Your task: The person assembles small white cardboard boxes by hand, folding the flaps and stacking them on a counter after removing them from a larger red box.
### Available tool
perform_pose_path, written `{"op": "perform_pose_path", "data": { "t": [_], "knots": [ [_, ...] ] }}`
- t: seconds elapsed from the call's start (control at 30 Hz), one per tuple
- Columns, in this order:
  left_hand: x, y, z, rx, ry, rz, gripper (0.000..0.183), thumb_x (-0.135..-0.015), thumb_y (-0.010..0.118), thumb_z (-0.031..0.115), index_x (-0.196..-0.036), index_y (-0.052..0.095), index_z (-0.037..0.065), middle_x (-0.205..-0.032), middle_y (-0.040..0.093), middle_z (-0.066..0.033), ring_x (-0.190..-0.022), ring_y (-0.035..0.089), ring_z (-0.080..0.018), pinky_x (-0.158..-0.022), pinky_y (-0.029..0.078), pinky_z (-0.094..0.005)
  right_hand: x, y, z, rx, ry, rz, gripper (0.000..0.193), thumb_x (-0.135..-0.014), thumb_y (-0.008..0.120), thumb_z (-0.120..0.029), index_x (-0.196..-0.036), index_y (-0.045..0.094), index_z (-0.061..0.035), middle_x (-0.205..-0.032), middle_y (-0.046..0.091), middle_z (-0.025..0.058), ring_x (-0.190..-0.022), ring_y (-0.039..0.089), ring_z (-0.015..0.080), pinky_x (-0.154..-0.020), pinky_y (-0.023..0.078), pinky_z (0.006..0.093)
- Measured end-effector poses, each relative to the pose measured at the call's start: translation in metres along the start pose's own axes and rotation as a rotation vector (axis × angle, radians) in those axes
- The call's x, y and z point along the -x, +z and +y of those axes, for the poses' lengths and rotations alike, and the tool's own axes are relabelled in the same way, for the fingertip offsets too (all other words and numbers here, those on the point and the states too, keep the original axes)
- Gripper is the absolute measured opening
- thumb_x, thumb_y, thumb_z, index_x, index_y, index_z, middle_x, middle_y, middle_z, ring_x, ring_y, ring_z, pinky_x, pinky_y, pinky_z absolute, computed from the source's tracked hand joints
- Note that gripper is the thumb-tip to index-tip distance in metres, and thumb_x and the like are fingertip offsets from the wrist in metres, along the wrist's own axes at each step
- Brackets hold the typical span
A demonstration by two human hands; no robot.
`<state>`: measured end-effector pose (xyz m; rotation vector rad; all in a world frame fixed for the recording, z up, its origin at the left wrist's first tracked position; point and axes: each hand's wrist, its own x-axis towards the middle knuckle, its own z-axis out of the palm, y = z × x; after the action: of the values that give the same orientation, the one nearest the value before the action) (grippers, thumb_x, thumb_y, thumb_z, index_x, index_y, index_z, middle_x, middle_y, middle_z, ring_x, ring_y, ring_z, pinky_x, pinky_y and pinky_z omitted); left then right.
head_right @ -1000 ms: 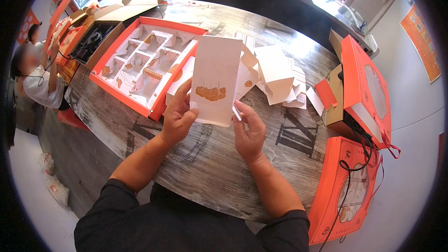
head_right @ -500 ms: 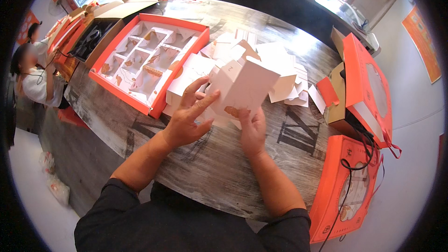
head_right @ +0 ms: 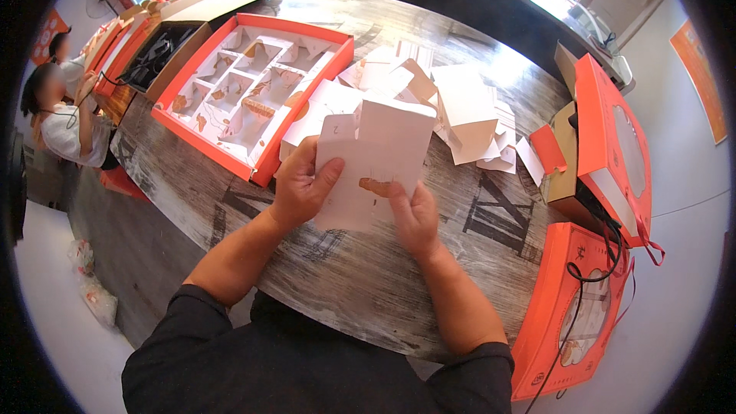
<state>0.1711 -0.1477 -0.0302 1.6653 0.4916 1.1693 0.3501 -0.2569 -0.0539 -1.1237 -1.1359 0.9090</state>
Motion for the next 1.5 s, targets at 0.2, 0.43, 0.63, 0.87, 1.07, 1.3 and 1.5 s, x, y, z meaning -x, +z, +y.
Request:
{"op": "perform_pose_path", "data": {
  "t": [0.2,0.43,0.63,0.87,1.07,1.3,1.5],
  "knots": [
    [-0.011,-0.007,0.005,-0.458,0.424,0.029,0.022,-0.091,0.066,0.000,-0.113,0.064,0.000,-0.097,0.069,-0.0179,-0.082,0.070,-0.0317,-0.072,0.055,-0.0352,-0.004,0.010,-0.029,0.664,-0.262,-0.121,0.029,-0.100,0.053,-0.008,-0.122,0.073,-0.0081,-0.104,0.072,0.0175,-0.089,0.070,0.0293,-0.080,0.053,0.0365],
    [0.004,-0.022,-0.015,-0.187,0.138,0.096,0.021,-0.096,0.066,0.008,-0.115,0.064,0.000,-0.092,0.071,-0.0133,-0.080,0.070,-0.0194,-0.069,0.055,-0.0338,-0.013,0.014,-0.018,0.294,-0.053,-0.070,0.027,-0.104,0.052,-0.014,-0.119,0.072,-0.0032,-0.103,0.076,0.0133,-0.082,0.065,0.0139,-0.076,0.051,0.0305],
    [-0.006,-0.012,-0.001,-0.180,0.250,0.107,0.021,-0.096,0.067,0.014,-0.111,0.065,0.001,-0.088,0.069,-0.0139,-0.074,0.067,-0.0220,-0.067,0.053,-0.0333,-0.005,0.007,-0.005,0.028,-0.119,0.116,0.019,-0.107,0.051,-0.016,-0.112,0.059,0.0011,-0.108,0.075,0.0166,-0.095,0.066,0.0138,-0.087,0.049,0.0272],
    [-0.004,-0.025,0.003,-0.263,0.309,0.148,0.031,-0.093,0.071,0.019,-0.118,0.062,0.003,-0.105,0.068,-0.0125,-0.095,0.064,-0.0231,-0.088,0.050,-0.0351,-0.008,-0.005,0.002,0.113,-0.184,0.230,0.023,-0.108,0.051,-0.016,-0.123,0.052,0.0014,-0.111,0.069,0.0130,-0.100,0.065,0.0160,-0.090,0.048,0.0278],
    [-0.013,-0.020,-0.012,-0.457,0.185,0.213,0.036,-0.082,0.076,0.015,-0.114,0.063,0.005,-0.113,0.066,-0.0120,-0.111,0.059,-0.0304,-0.101,0.043,-0.0403,-0.020,-0.037,0.017,0.025,-0.031,0.487,0.038,-0.106,0.056,-0.016,-0.138,0.044,0.0006,-0.093,0.048,-0.0024,-0.075,0.041,0.0063,-0.072,0.039,0.0223],
    [-0.009,-0.022,-0.009,-0.620,0.163,0.098,0.044,-0.080,0.078,0.018,-0.120,0.062,0.007,-0.124,0.065,-0.0133,-0.123,0.056,-0.0322,-0.110,0.036,-0.0459,-0.007,-0.015,0.005,0.548,-0.449,0.422,0.025,-0.092,0.062,-0.001,-0.117,0.059,-0.0006,-0.098,0.050,0.0027,-0.081,0.045,0.0107,-0.073,0.041,0.0234],
    [-0.015,-0.025,-0.008,-0.668,0.245,0.131,0.046,-0.080,0.078,0.021,-0.120,0.062,0.005,-0.127,0.064,-0.0144,-0.126,0.055,-0.0353,-0.114,0.033,-0.0506,-0.007,0.006,-0.019,0.704,-0.572,0.163,0.016,-0.086,0.067,0.005,-0.099,0.066,-0.0035,-0.095,0.057,0.0083,-0.072,0.050,0.0147,-0.062,0.044,0.0263]
  ]
}}
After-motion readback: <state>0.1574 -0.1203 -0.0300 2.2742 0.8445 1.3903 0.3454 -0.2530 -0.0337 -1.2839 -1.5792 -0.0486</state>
